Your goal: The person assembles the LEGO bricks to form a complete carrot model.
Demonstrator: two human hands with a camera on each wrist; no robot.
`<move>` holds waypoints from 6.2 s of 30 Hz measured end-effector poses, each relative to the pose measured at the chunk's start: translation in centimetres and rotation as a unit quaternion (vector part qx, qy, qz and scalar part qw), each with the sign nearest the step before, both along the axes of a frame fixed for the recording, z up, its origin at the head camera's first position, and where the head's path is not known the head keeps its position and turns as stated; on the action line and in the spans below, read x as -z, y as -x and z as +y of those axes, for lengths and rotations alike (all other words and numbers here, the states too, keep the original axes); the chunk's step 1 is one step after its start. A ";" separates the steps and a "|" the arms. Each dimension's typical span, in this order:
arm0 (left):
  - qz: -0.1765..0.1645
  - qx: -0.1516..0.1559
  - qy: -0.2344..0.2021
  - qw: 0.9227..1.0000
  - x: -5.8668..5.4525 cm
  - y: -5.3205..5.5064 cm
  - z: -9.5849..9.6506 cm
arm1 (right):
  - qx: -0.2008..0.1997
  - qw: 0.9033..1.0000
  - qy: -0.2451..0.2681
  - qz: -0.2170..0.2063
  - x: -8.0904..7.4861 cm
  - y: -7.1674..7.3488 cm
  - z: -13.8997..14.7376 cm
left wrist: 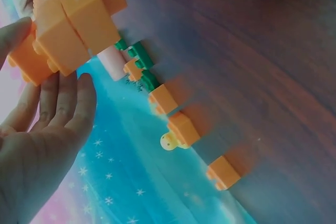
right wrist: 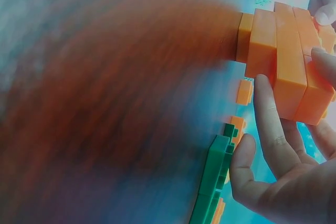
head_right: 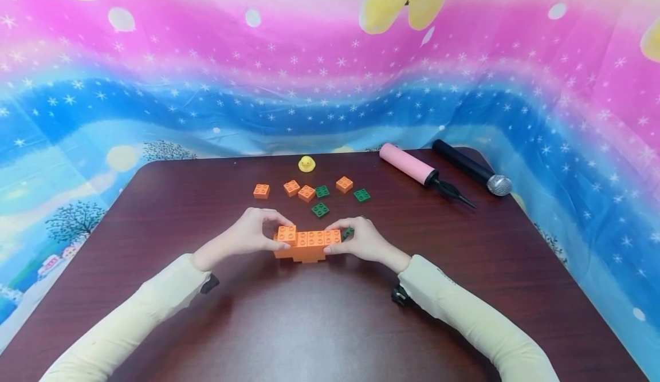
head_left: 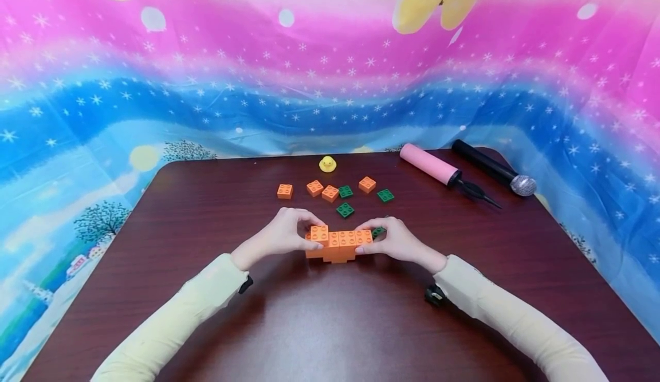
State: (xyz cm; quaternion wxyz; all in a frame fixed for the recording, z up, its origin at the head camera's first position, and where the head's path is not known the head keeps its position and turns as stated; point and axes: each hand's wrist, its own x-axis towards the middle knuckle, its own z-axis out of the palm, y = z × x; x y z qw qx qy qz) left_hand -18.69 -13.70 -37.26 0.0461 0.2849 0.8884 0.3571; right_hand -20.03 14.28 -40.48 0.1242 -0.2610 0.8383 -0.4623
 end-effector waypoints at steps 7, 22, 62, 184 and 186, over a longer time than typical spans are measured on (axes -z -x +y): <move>0.010 0.004 0.041 0.999 -0.6 0.0 0.1 | -0.001 1.000 0.001 -0.004 0.2 0.0 -0.2; 0.023 0.007 0.042 0.999 -0.8 0.1 0.5 | 0.005 1.000 -0.003 -0.002 -0.1 0.0 -0.1; 0.027 0.029 -0.024 0.999 1.3 0.0 0.3 | 0.001 1.000 -0.004 0.008 0.3 0.3 -0.3; -0.057 -0.026 -0.074 0.995 2.5 0.3 0.4 | -0.065 0.996 0.036 0.040 -1.7 1.3 -4.3; -0.056 -0.027 -0.075 0.995 2.4 0.3 0.4 | -0.061 0.997 0.032 0.041 -1.6 1.3 -4.2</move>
